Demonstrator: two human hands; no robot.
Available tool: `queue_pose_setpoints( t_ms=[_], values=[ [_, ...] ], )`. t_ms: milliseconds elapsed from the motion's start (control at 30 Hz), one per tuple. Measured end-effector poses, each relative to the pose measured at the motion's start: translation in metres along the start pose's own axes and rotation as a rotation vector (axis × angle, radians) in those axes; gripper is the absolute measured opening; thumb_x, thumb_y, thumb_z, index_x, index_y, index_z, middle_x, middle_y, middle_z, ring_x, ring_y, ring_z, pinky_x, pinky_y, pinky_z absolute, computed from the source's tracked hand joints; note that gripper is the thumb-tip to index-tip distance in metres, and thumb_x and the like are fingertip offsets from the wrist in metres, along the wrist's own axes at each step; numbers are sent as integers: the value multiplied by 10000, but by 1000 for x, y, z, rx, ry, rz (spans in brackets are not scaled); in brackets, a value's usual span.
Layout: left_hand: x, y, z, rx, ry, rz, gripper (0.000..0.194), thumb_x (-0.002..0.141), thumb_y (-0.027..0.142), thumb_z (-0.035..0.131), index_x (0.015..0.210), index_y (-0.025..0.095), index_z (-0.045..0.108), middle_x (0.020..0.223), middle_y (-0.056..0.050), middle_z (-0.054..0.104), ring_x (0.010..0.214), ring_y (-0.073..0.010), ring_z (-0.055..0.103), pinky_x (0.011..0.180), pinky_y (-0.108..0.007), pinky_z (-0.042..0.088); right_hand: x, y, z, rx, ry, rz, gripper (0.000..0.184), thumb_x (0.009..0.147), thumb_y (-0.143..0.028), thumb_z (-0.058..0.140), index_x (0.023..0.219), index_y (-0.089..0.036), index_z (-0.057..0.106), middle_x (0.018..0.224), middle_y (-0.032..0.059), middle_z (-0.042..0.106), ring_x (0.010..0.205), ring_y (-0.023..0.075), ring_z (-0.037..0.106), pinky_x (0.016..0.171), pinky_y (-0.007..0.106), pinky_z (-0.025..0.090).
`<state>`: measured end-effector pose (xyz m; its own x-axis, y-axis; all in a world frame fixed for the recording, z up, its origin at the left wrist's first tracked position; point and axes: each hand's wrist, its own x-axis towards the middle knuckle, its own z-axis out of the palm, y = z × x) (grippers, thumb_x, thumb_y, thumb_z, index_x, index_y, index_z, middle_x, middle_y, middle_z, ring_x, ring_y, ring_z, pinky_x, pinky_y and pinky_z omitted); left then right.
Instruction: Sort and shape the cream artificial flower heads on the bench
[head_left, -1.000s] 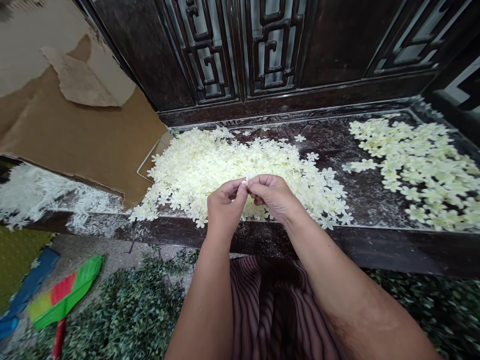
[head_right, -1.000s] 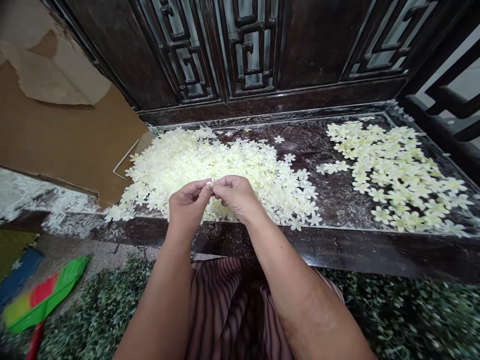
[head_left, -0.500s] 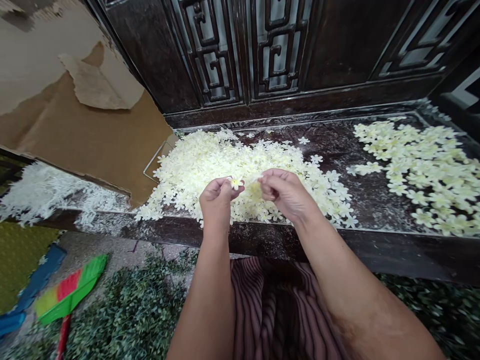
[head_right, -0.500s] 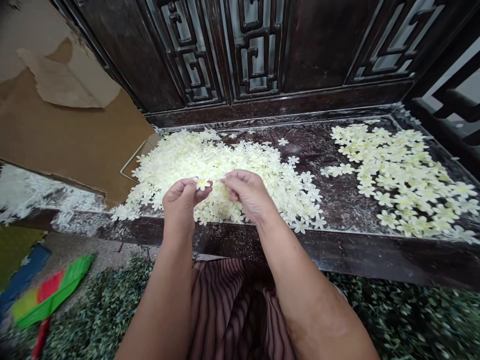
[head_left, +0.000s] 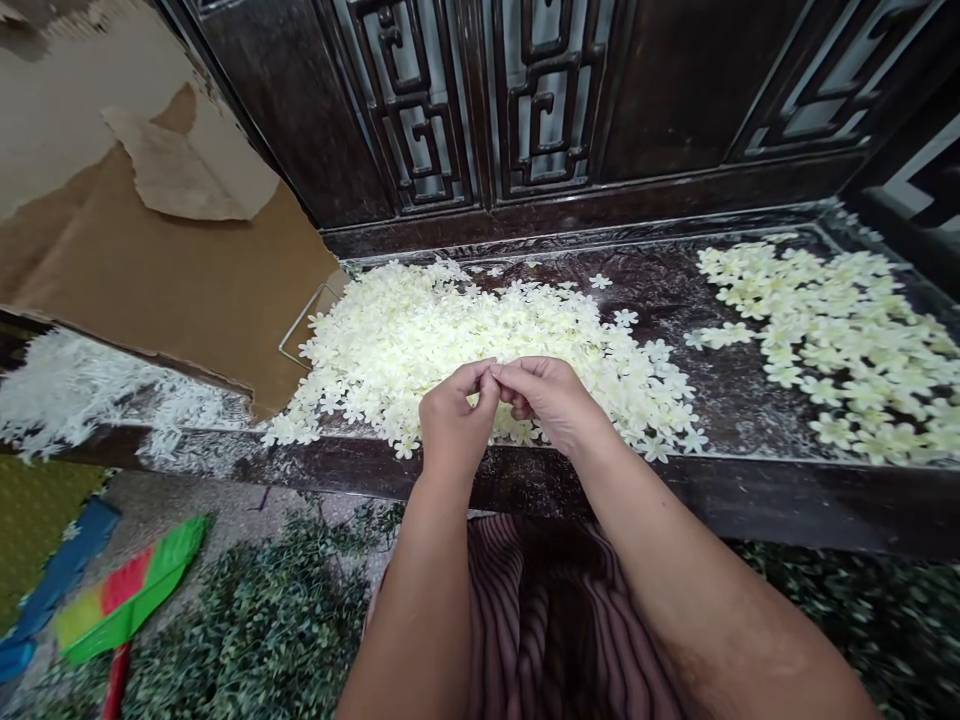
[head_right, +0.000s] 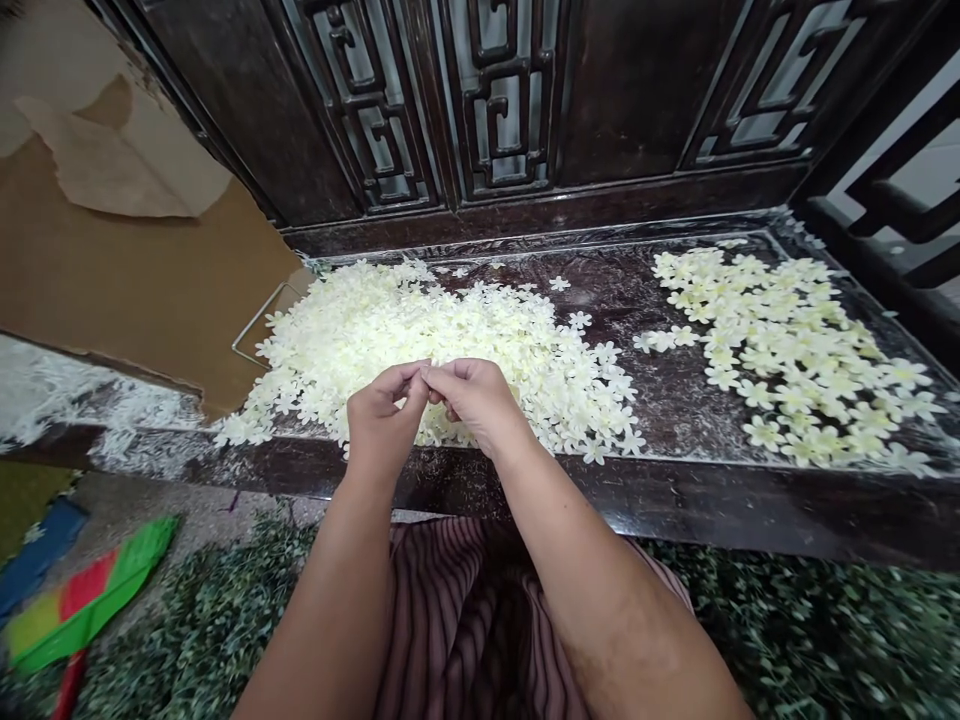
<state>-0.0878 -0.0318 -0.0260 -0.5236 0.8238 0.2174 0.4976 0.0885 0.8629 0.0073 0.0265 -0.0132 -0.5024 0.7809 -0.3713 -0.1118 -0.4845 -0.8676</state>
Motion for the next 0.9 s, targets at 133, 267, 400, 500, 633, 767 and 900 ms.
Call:
queue_pose_setpoints(
  t_ms=[133, 267, 400, 500, 633, 767, 900],
  values=[
    [-1, 1, 0, -29, 8, -12, 193, 774, 289, 553, 870, 205, 698, 753, -24, 719, 711, -144, 654, 685, -259, 491, 0, -1, -1, 34, -8, 10, 179, 616, -217, 631, 473, -158, 540, 450, -53, 484, 391, 31, 367, 401, 195, 267],
    [0, 3, 1, -158, 23, -78, 179, 744, 299, 578, 816, 176, 687, 704, -18, 702, 656, -134, 635, 653, -253, 496, 1, 0, 2, -1, 31, -34, 192, 598, -152, 591, 430, -170, 499, 406, -62, 452, 381, 34, 336, 400, 204, 244],
    [6, 4, -1, -327, 116, -223, 135, 701, 284, 600, 699, 155, 640, 530, 42, 599, 535, -103, 590, 626, -250, 510, 2, 0, -3, 48, -22, -105, 169, 603, -120, 583, 448, -169, 537, 377, -72, 418, 373, 32, 297, 395, 205, 216],
    [10, 5, -4, -413, 192, -270, 127, 684, 278, 612, 667, 151, 612, 500, 61, 558, 518, -99, 598, 634, -257, 521, 3, -4, -11, 227, -26, -130, 131, 621, -165, 660, 517, -173, 580, 419, -77, 429, 400, 30, 314, 406, 190, 254],
    [9, 6, -4, -361, 190, -254, 171, 715, 310, 602, 741, 146, 646, 585, 19, 627, 605, -120, 635, 635, -250, 510, 1, -6, -12, 297, 59, -78, 226, 604, -359, 742, 592, -181, 604, 484, -66, 469, 426, 37, 352, 405, 188, 299],
    [4, 3, 0, -238, 131, -178, 205, 741, 323, 590, 814, 155, 682, 637, -5, 667, 644, -126, 625, 644, -249, 496, -1, -1, 0, 48, 28, -43, 307, 503, -399, 792, 555, -165, 601, 486, -48, 528, 411, 39, 377, 396, 198, 309],
    [1, 0, 1, -174, 48, -94, 218, 761, 310, 579, 879, 171, 699, 774, -36, 718, 715, -142, 645, 699, -266, 504, 0, 2, 5, 6, 64, -38, 283, 514, -365, 776, 519, -158, 584, 450, -49, 517, 383, 34, 365, 390, 205, 290]
  ],
)
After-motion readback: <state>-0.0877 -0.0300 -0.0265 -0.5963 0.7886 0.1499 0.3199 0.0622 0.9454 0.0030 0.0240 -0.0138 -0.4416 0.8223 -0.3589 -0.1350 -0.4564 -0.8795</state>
